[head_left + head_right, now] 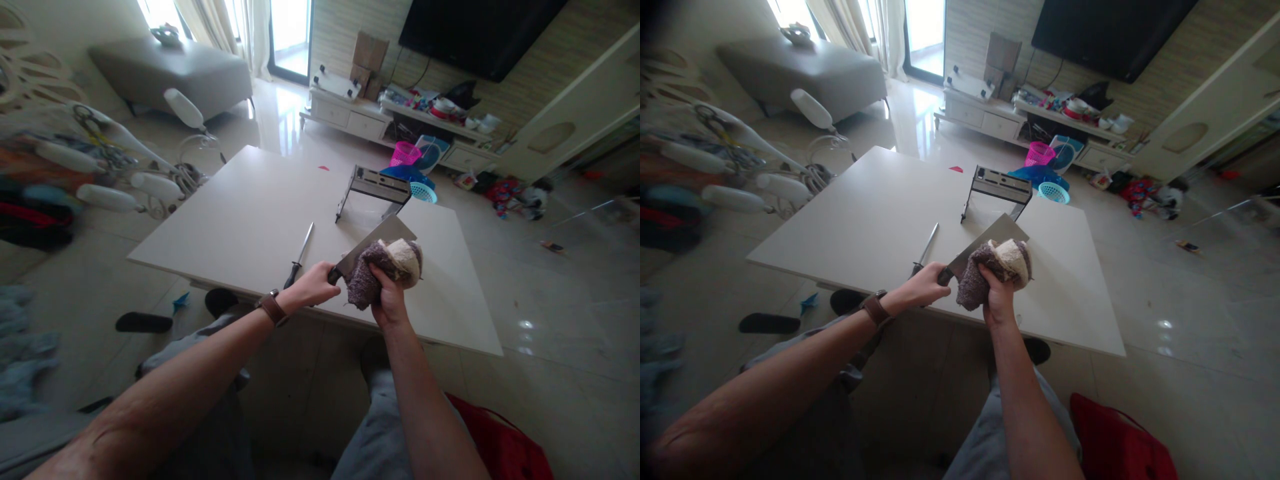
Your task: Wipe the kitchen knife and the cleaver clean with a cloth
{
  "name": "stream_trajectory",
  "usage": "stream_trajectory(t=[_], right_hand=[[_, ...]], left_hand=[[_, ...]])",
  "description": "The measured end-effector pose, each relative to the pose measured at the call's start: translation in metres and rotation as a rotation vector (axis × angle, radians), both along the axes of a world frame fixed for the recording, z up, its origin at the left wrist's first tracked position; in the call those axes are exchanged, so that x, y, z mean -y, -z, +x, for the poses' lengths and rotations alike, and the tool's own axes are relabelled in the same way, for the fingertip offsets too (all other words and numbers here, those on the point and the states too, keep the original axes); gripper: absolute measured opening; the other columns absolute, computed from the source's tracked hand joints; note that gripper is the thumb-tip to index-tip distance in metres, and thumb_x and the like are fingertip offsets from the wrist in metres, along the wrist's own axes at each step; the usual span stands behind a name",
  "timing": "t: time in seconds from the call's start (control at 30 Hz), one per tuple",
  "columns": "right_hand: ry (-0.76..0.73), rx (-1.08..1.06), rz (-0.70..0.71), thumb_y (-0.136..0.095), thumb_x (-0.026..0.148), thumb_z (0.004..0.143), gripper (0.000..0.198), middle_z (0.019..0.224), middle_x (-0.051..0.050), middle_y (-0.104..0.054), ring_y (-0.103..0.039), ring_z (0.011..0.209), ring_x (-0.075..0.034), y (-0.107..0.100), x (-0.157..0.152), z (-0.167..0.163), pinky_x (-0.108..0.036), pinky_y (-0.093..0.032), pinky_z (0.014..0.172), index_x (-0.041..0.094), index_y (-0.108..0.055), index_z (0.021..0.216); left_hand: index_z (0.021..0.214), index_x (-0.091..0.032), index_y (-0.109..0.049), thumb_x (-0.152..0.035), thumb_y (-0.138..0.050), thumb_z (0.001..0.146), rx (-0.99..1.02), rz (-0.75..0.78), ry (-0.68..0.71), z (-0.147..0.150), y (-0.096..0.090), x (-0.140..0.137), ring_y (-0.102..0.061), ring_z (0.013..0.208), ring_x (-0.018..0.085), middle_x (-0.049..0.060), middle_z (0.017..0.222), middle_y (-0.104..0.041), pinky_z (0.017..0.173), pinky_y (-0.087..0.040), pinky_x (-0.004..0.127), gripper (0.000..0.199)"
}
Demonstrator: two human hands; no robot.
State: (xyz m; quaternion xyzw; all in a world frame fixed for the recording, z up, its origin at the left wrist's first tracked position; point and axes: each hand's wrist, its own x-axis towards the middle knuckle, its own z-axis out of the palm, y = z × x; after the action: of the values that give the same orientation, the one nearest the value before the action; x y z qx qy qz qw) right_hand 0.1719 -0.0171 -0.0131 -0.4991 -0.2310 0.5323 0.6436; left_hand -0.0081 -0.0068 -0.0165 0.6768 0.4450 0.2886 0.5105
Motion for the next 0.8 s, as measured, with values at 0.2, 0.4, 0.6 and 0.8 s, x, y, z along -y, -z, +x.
stream_trajectory(t=[0.2, 0.4, 0.6, 0.8], right_hand=[[0.006, -0.014, -0.009, -0.096, 0.029, 0.057, 0.076, 0.113, -0.005, -0.082, -0.077, 0.107, -0.028, 0.0017, -0.0002, 0.0002, -0.048, -0.062, 0.102, 0.019, -0.072, 0.129], [0.002, -0.007, -0.023, -0.097, 0.031, 0.056, 0.079, 0.110, -0.004, -0.082, -0.076, 0.107, -0.027, 0.0026, -0.0003, 0.0012, -0.047, -0.062, 0.102, 0.019, -0.070, 0.130], [0.012, -0.015, -0.020, -0.097, 0.029, 0.056, 0.071, 0.109, -0.005, -0.082, -0.076, 0.104, -0.026, 0.0023, -0.0004, 0.0009, -0.046, -0.063, 0.099, 0.018, -0.073, 0.123], [0.008, -0.021, -0.013, -0.096, 0.028, 0.056, 0.074, 0.111, -0.005, -0.082, -0.076, 0.106, -0.027, 0.0005, 0.0000, -0.0005, -0.046, -0.063, 0.100, 0.019, -0.072, 0.125]], left_hand=[[0.073, -0.018, -0.055, -0.018, -0.055, 0.066, -0.008, 0.003, -0.002, -0.0001, -0.0014, 0.0004, -0.039, 0.057, 0.010, -0.005, 0.062, -0.042, 0.052, -0.026, 0.026, 0.007], [0.072, -0.018, -0.054, -0.016, -0.055, 0.065, 0.003, -0.016, -0.003, 0.0007, -0.0029, 0.0008, -0.039, 0.056, 0.010, -0.006, 0.061, -0.042, 0.051, -0.025, 0.025, 0.008], [0.073, -0.018, -0.056, -0.016, -0.056, 0.065, 0.014, -0.019, -0.006, -0.0001, -0.0037, 0.0014, -0.039, 0.056, 0.010, -0.006, 0.061, -0.043, 0.051, -0.026, 0.025, 0.008], [0.072, -0.018, -0.055, -0.016, -0.056, 0.066, 0.005, -0.020, 0.004, 0.0001, -0.0016, 0.0011, -0.038, 0.057, 0.010, -0.006, 0.061, -0.042, 0.051, -0.026, 0.025, 0.007]])
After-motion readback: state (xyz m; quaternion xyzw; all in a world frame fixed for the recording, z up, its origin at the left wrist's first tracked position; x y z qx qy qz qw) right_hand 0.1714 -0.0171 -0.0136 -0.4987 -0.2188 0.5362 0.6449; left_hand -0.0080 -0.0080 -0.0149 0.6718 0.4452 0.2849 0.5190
